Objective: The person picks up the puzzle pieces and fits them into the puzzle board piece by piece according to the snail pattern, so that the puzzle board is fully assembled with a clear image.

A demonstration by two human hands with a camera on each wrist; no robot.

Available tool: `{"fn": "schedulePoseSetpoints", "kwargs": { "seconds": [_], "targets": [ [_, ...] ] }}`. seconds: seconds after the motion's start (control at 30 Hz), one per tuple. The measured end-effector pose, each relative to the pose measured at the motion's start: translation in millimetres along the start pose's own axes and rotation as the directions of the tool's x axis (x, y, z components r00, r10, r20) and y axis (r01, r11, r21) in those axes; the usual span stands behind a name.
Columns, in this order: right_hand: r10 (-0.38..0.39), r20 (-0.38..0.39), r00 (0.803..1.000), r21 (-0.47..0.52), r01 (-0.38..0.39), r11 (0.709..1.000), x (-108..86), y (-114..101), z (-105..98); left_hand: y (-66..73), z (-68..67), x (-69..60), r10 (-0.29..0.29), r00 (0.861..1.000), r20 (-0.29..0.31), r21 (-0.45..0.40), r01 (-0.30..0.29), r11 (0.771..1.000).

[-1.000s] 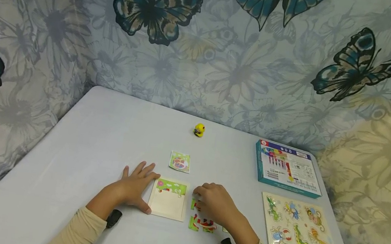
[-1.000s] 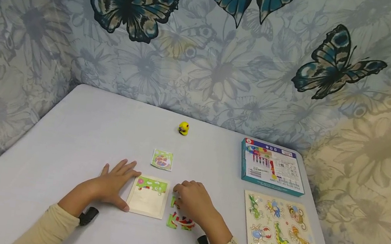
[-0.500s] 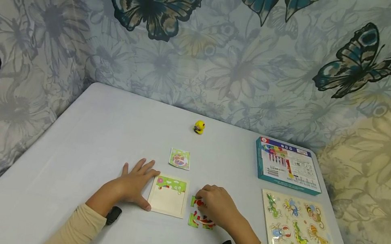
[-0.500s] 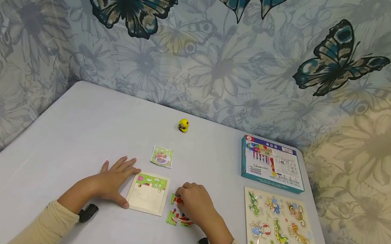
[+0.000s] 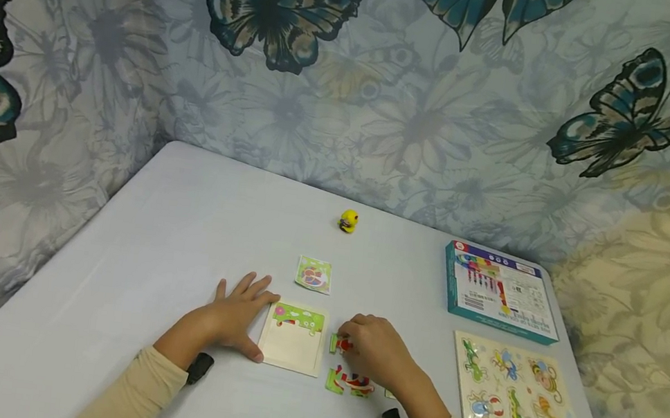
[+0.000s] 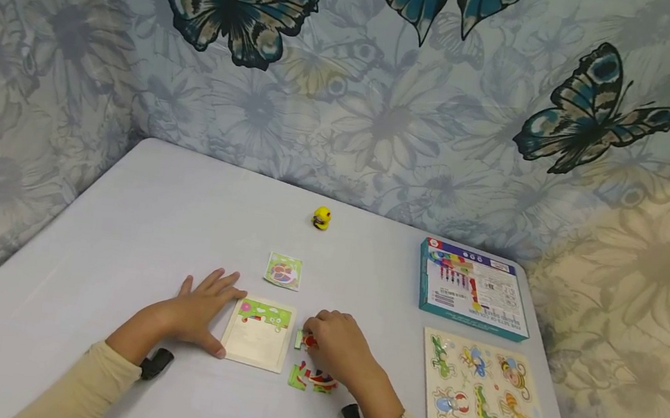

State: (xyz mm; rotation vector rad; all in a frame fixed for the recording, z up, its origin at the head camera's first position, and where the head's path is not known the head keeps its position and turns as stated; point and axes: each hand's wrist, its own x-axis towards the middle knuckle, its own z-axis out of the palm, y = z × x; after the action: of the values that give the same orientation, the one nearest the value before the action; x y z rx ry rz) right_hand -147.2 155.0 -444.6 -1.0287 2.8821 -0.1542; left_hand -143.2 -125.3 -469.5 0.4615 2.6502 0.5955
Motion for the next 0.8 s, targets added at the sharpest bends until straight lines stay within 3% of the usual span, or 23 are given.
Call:
{"fn": "schedulePoseSetpoints", "kwargs": {
  "seconds": [0.17, 0.43, 0.8],
  "targets": [
    [-0.082, -0.027, 0.996, -0.029, 0.081, 0.996, 13.3, -14.5, -5.9, 0.9, -0.7, -0.5, -0.004, 1.0, 0.003, 0.001, 0.004, 1.0],
    [-0.225, -0.045, 0.973, -0.079, 0.221, 0.972, 40.1, -43.8, 0.7, 1.6, -2.2, -0.9, 0.003, 1.0, 0.01, -0.009, -0.003, 1.0],
    [-0.2, 0.016, 0.98, -0.081, 0.201, 0.976, 55.5, -60.1, 10.9, 2.1, -4.1, -3.6, 0.007, 1.0, 0.011, -0.026, -0.007, 1.0]
  ]
}}
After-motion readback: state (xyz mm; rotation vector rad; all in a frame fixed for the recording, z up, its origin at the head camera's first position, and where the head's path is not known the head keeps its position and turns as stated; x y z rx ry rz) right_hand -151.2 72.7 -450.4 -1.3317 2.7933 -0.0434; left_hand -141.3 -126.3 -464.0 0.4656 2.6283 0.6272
